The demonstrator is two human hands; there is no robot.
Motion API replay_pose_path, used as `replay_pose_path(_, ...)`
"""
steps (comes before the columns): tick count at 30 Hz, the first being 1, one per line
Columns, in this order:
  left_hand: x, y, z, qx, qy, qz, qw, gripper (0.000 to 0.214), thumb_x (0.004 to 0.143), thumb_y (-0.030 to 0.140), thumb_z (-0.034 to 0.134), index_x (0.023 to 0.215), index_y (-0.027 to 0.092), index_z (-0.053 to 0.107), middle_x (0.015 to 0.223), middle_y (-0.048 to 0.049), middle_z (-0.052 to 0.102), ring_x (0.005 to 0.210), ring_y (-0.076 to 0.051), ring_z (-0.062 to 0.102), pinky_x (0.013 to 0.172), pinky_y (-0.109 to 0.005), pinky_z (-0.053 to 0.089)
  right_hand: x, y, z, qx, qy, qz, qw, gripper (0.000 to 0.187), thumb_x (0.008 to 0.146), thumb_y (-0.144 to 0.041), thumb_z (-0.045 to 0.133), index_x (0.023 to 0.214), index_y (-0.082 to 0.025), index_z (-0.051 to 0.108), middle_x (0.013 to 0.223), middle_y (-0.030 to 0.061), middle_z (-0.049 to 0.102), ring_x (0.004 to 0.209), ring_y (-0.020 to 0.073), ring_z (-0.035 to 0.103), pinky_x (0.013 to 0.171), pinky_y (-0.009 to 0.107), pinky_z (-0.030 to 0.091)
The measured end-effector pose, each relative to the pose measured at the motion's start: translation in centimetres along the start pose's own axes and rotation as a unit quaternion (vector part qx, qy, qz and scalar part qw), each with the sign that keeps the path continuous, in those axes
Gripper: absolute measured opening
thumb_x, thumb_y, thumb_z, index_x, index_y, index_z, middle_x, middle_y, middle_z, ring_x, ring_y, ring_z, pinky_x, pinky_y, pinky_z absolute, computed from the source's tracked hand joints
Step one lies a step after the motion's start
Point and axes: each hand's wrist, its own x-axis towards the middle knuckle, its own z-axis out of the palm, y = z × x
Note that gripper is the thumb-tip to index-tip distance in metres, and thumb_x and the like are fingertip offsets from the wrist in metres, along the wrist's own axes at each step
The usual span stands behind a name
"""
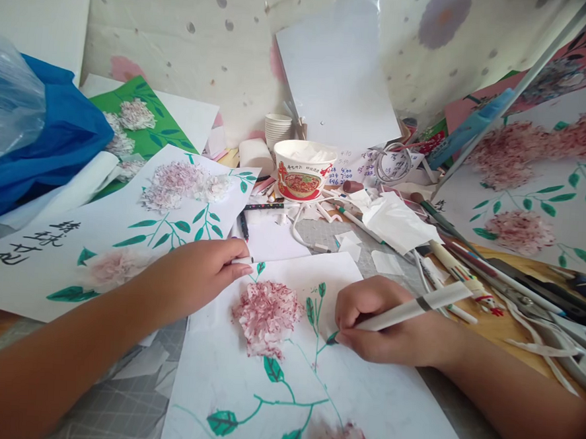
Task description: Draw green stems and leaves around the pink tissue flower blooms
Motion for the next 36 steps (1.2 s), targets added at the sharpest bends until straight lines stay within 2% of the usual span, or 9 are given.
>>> replay_pose_path(20,0.15,-0.04,0.01,-0.008,-0.006,-0.009,1.000,0.029,0.078,0.046,0.034,0.074,0.022,0.049,0.062,0.0024,0.054,0.057,-0.014,0.048,0.050,-0.024,0.030,0.33,0.09,-0.92,-0.008,-0.030,0.010,0.999,0.023,0.068,-0.014,0.047,0.052,-0.017,0.032,0.050,-0.0043,0.037,0.046,0.0060,0.034,0.042,0.018,0.028)
replay_pose_path(32,0.09,-0.03,-0.08,-0.006,-0.007,-0.011,1.000,0.029,0.078,0.048,0.034,0.073,0.022,0.048,0.061,0.0029,0.053,0.056,-0.014,0.047,0.049,-0.024,0.029,0.52,0.05,-0.94,-0.011,-0.021,-0.004,1.000,0.023,0.063,-0.010,0.042,0.051,-0.018,0.025,0.050,-0.0044,0.032,0.047,0.0070,0.032,0.043,0.020,0.026)
replay_pose_path(36,0.12,0.31,-0.22,-0.006,-0.005,-0.012,1.000,0.028,0.078,0.046,0.035,0.072,0.022,0.049,0.060,0.0029,0.053,0.055,-0.014,0.047,0.048,-0.023,0.029,0.42,0.44,-0.92,0.026,-0.010,0.007,1.000,0.023,0.064,-0.011,0.044,0.051,-0.018,0.027,0.050,-0.0044,0.032,0.047,0.0074,0.032,0.043,0.020,0.026)
